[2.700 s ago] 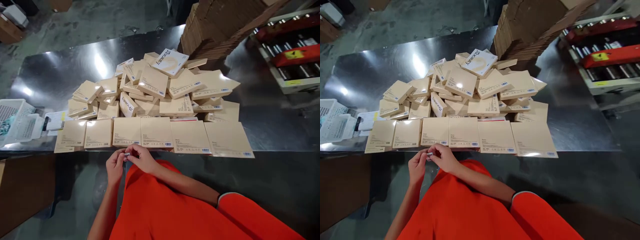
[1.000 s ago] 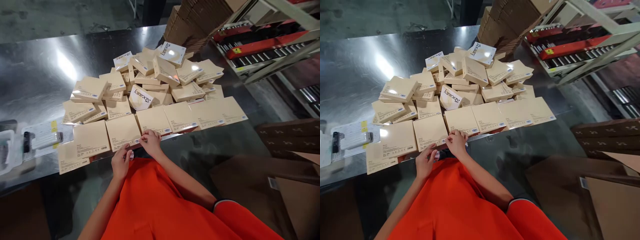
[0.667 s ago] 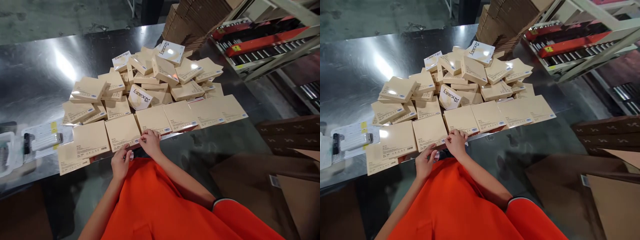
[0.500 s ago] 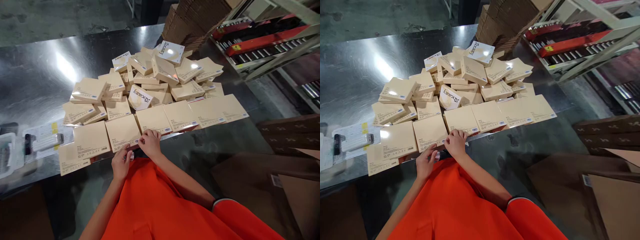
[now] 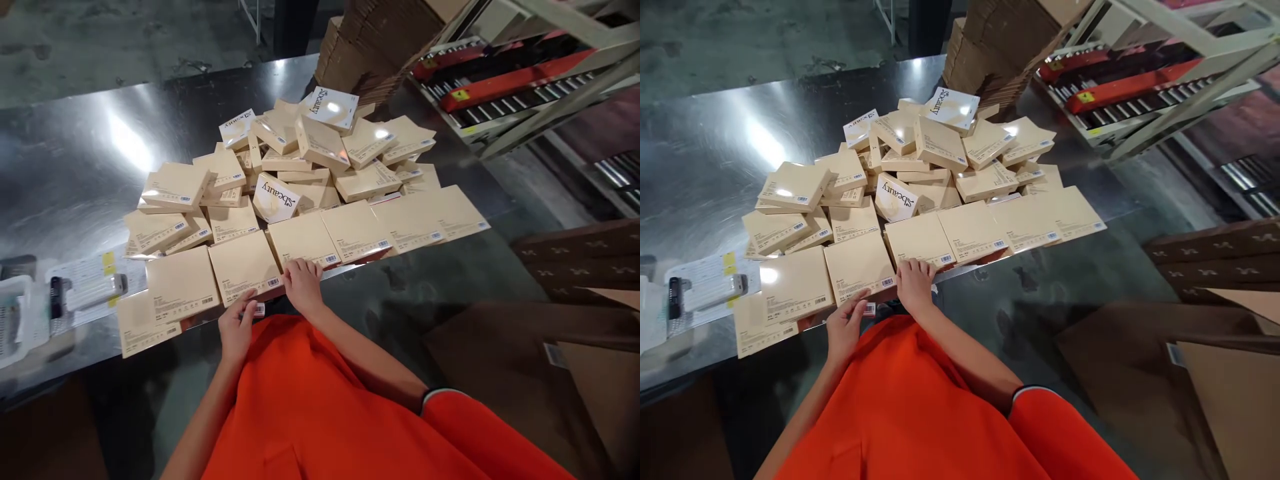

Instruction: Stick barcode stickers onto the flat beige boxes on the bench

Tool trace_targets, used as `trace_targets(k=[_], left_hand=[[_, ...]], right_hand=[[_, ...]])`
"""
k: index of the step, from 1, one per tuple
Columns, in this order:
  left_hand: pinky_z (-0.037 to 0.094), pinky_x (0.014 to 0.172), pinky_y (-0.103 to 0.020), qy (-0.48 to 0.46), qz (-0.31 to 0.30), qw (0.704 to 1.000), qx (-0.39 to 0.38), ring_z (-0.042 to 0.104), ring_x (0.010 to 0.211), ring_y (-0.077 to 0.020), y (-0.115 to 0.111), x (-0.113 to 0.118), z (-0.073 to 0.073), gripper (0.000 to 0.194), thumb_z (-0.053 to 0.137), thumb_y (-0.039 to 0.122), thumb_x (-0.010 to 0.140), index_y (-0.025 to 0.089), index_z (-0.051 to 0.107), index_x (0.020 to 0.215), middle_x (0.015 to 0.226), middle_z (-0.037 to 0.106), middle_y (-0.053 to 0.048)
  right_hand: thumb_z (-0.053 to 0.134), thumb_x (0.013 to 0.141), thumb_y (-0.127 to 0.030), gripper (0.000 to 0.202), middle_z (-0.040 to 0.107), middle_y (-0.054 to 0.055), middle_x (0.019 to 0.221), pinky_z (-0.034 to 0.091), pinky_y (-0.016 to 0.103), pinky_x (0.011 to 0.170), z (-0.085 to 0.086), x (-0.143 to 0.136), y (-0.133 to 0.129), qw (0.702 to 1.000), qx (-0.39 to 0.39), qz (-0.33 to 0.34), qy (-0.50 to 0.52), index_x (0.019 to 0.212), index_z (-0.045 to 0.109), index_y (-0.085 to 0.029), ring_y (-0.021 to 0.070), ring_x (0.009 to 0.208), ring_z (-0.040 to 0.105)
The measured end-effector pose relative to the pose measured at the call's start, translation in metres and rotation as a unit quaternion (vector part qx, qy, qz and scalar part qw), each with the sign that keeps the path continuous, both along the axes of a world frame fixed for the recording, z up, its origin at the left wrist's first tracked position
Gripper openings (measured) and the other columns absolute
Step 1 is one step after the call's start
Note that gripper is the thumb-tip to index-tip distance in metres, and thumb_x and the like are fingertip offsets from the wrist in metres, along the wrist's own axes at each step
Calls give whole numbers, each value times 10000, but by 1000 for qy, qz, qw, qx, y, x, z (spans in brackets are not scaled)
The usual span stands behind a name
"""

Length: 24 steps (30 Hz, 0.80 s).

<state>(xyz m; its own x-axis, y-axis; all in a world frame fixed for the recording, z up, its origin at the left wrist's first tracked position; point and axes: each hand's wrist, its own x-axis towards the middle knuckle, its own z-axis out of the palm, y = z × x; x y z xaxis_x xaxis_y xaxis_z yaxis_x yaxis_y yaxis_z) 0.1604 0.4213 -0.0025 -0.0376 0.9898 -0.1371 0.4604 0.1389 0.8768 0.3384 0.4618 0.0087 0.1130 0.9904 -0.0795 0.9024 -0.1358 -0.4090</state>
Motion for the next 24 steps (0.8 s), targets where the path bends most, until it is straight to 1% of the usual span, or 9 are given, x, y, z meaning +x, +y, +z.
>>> trace_targets(k=[3,6,8,10,12,14,18,21,24], left_hand=[[553,812,-318,-68,47,996,-22,688,933,-209,-1,-11,16,266,552,378,859,192,729,787,1009,744,-56],[555,746,-287,-127,66,989,-22,680,860,-190,-4,-18,30,252,573,382,850,182,721,813,927,740,-50],[549,729,-269,-156,71,985,-15,670,816,-172,-7,-20,34,246,568,382,856,180,706,828,869,730,-42],[546,741,-269,-195,73,978,-5,663,824,-167,-10,-23,35,237,566,388,858,185,678,904,889,717,-44],[544,771,-287,-237,66,969,-5,656,867,-177,-13,-26,32,241,595,384,839,194,637,982,956,697,-56],[538,786,-299,-256,50,965,-22,644,874,-182,-16,-32,28,226,638,364,810,194,617,956,957,675,-57],[522,735,-274,-232,52,970,-45,604,753,-147,-20,-41,24,177,626,354,823,186,575,800,797,620,-14],[509,709,-262,-214,55,975,-38,593,728,-141,-22,-44,25,182,592,365,847,188,575,809,776,612,-5],[499,687,-257,-188,66,980,-24,597,713,-145,-23,-47,24,205,565,389,860,190,581,813,757,620,-4]], right_hand=[[554,842,-273,96,602,65,935,381,381,857,13,-11,-12,976,17,44,211,903,532,-201,223,923,521],[614,792,-290,267,606,35,986,455,302,764,26,-34,-23,884,-44,109,452,1027,509,-217,161,848,565],[595,788,-248,193,603,7,902,468,273,713,32,-50,-27,841,-79,104,525,966,529,-215,133,776,563],[557,798,-215,99,592,-4,836,477,273,720,34,-61,-27,827,-83,84,550,896,547,-208,127,762,561],[560,797,-212,111,596,-6,828,486,279,735,35,-65,-27,818,-90,75,563,907,566,-209,129,772,569],[584,793,-227,142,602,-9,821,492,279,733,35,-67,-26,813,-107,78,567,934,583,-213,130,769,577],[640,778,-306,165,609,-14,788,505,286,715,36,-72,-26,796,-135,40,589,906,598,-211,133,736,589],[693,738,-389,229,587,-29,724,512,287,675,37,-81,-24,766,-168,15,621,809,582,-202,124,665,579],[718,709,-425,278,577,-35,697,508,283,653,36,-89,-21,760,-183,15,624,762,567,-198,120,641,572]])
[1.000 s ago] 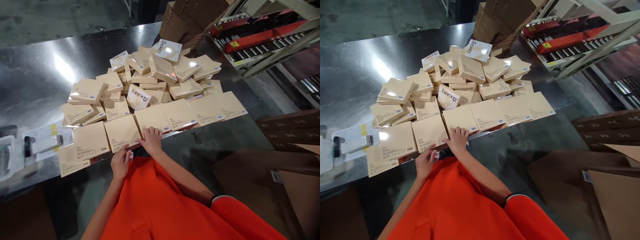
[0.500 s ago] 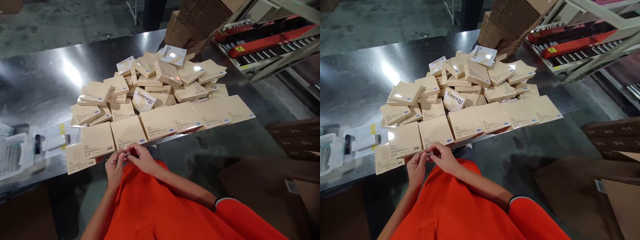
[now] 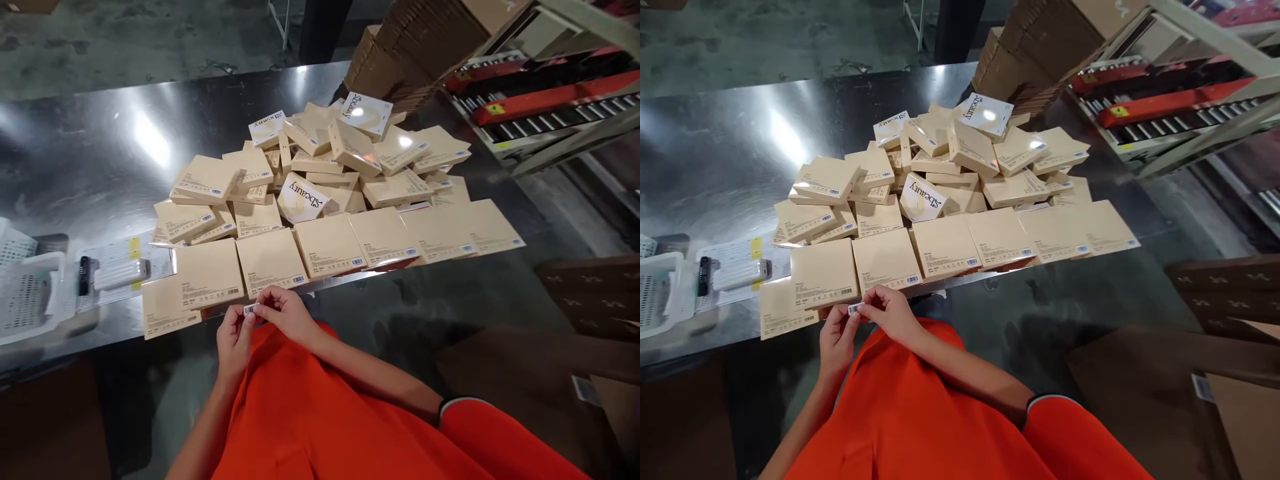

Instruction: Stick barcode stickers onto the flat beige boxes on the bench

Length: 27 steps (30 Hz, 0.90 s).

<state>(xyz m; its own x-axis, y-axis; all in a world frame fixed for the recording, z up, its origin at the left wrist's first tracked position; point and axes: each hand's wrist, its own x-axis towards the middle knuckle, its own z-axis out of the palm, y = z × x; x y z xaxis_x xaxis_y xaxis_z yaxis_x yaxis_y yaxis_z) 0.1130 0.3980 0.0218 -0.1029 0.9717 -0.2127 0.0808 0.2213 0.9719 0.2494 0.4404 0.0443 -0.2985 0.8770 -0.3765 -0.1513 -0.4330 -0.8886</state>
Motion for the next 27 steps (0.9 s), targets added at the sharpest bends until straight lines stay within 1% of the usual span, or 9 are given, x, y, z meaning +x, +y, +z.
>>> trace_targets(k=[3,6,9,12,15,17,19,22,27], left_hand=[[495,664,-254,22,23,999,7,602,699,-148,-1,-5,-4,231,556,411,860,189,583,805,747,632,-7],[492,640,-251,37,28,999,7,609,677,-149,0,-12,-10,245,552,416,860,186,591,787,725,647,-10],[486,613,-240,61,24,998,2,608,638,-142,0,-20,-14,255,550,398,864,187,598,728,671,651,-3],[479,580,-234,91,32,995,3,594,586,-133,0,-30,-19,294,567,384,852,193,572,628,610,632,8],[498,659,-254,124,66,990,16,642,728,-161,1,-43,-24,322,590,365,831,200,531,561,741,680,-22],[501,776,-290,155,79,984,36,656,943,-207,2,-52,-28,311,600,339,820,203,523,551,944,715,-60],[492,844,-319,188,67,979,51,634,1071,-235,4,-58,-31,309,597,324,822,207,513,549,1095,704,-82],[501,846,-333,218,45,974,52,649,1070,-235,7,-63,-34,323,573,331,841,213,496,551,1155,694,-89],[515,830,-335,231,54,970,52,660,1055,-231,8,-63,-36,319,574,328,843,215,501,553,1139,705,-83]], right_hand=[[698,728,-400,246,581,-32,706,498,283,663,-2,-6,1,1000,7,1,-16,763,564,-197,124,658,574],[634,785,-327,159,565,-25,696,462,264,638,-4,-11,1,993,63,15,-96,728,569,-194,120,653,544],[603,806,-246,115,557,-12,731,427,261,642,-4,-16,4,963,166,40,-210,701,582,-202,127,688,528],[591,814,-208,101,580,4,804,432,281,730,-8,-22,12,944,216,40,-246,713,593,-210,146,784,557],[592,823,-208,112,616,27,915,399,325,843,-15,-29,24,926,207,11,-315,711,602,-206,173,920,549],[613,819,-225,118,624,32,974,343,361,885,-21,-34,31,894,189,22,-406,703,624,-204,195,985,515],[623,822,-254,131,626,26,984,298,379,880,-25,-39,35,862,174,56,-473,702,647,-209,204,987,493],[608,836,-274,170,625,22,968,270,379,850,-30,-46,35,840,170,89,-508,685,649,-208,196,942,480],[590,839,-247,170,621,17,963,255,375,838,-36,-52,34,819,181,93,-536,680,635,-206,197,934,455]])
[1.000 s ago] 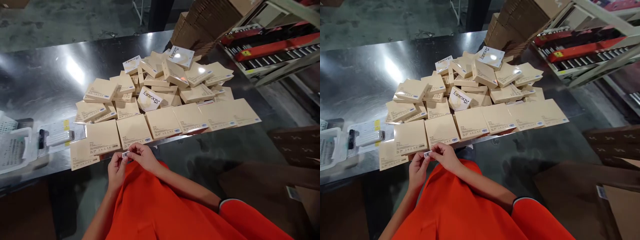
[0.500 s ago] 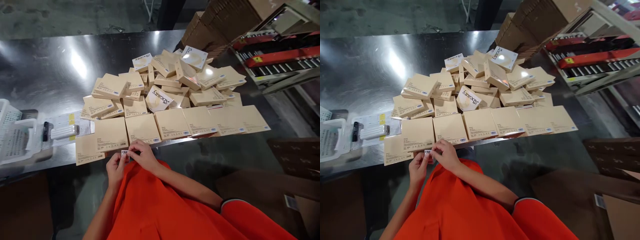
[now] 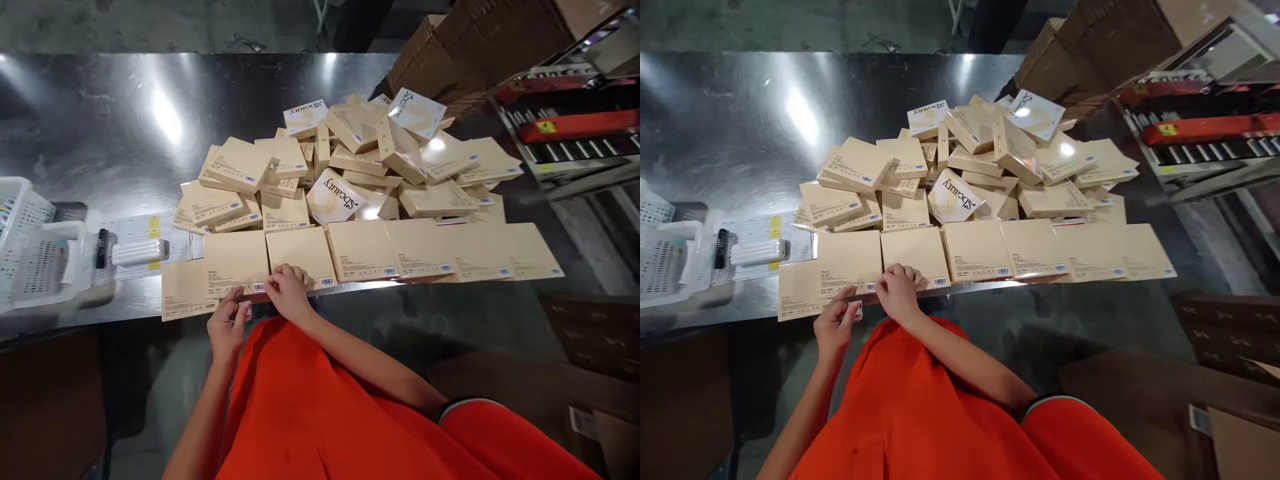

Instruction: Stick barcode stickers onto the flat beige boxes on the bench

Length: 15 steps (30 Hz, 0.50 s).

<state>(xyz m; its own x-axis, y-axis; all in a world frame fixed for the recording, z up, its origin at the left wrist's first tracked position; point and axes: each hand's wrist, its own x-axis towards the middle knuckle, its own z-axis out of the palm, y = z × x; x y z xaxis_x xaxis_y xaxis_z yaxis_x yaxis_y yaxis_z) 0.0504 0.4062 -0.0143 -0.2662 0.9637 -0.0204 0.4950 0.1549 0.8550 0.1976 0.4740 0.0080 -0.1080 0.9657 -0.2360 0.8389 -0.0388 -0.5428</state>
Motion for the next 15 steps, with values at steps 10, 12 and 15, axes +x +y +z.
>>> trace_targets(k=[10,12,15], left_hand=[[520,818,-321,-6,-1,1000,-7,659,1057,-231,1,-2,2,333,572,339,839,218,502,537,1137,706,-83],[520,812,-321,-2,1,1000,-9,661,1048,-228,1,-3,1,334,578,341,836,222,493,536,1147,702,-78],[524,790,-320,4,0,1000,-8,668,1030,-228,0,-3,-1,340,582,337,832,224,481,528,1139,706,-71]], right_hand=[[583,817,-230,182,617,17,929,271,375,811,-2,-4,-1,999,31,7,-36,638,603,-206,203,902,445],[582,813,-223,175,617,22,929,276,379,819,-3,-4,-1,998,39,10,-43,640,599,-203,204,898,445],[579,810,-219,173,618,36,929,279,388,832,-3,-4,-1,997,47,14,-53,640,601,-201,212,900,444]])
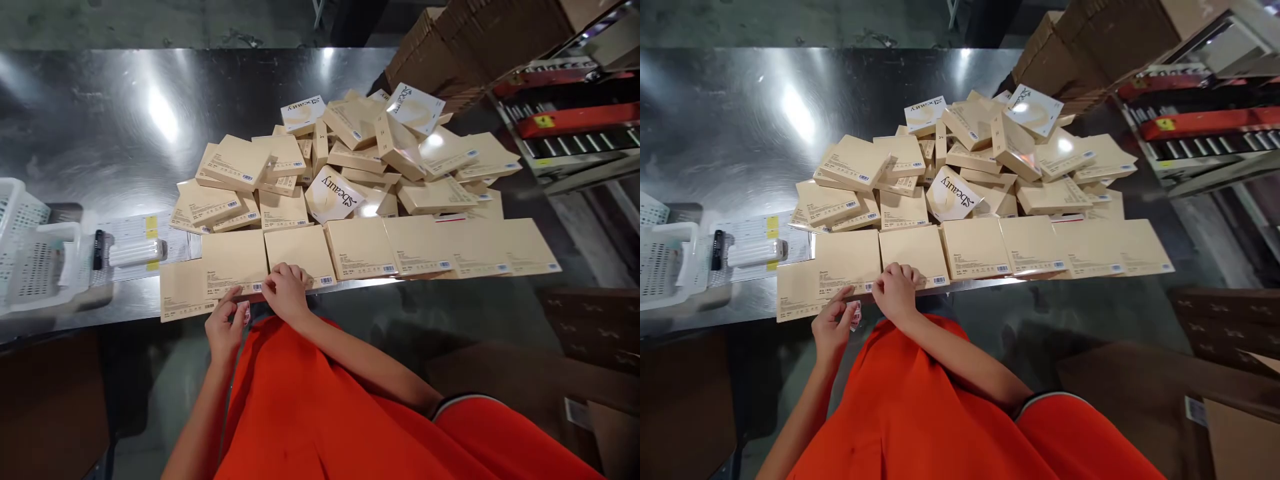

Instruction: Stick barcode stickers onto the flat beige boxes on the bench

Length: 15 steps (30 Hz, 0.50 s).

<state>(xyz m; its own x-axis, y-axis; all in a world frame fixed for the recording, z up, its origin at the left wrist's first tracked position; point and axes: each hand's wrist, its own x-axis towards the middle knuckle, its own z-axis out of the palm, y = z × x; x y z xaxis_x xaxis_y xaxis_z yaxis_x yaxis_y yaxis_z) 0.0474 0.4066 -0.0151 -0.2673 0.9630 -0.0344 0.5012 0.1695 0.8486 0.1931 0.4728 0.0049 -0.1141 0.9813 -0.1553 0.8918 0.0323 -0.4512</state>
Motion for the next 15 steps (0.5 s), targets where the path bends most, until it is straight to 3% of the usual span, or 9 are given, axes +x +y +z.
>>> trace_targets(k=[15], left_hand=[[519,800,-308,12,3,1000,2,671,1027,-224,-1,1,-2,342,580,354,834,220,499,529,1142,707,-63]], right_hand=[[552,839,-254,139,595,73,962,294,418,820,0,-2,0,997,11,44,-69,744,642,-205,248,923,443]])
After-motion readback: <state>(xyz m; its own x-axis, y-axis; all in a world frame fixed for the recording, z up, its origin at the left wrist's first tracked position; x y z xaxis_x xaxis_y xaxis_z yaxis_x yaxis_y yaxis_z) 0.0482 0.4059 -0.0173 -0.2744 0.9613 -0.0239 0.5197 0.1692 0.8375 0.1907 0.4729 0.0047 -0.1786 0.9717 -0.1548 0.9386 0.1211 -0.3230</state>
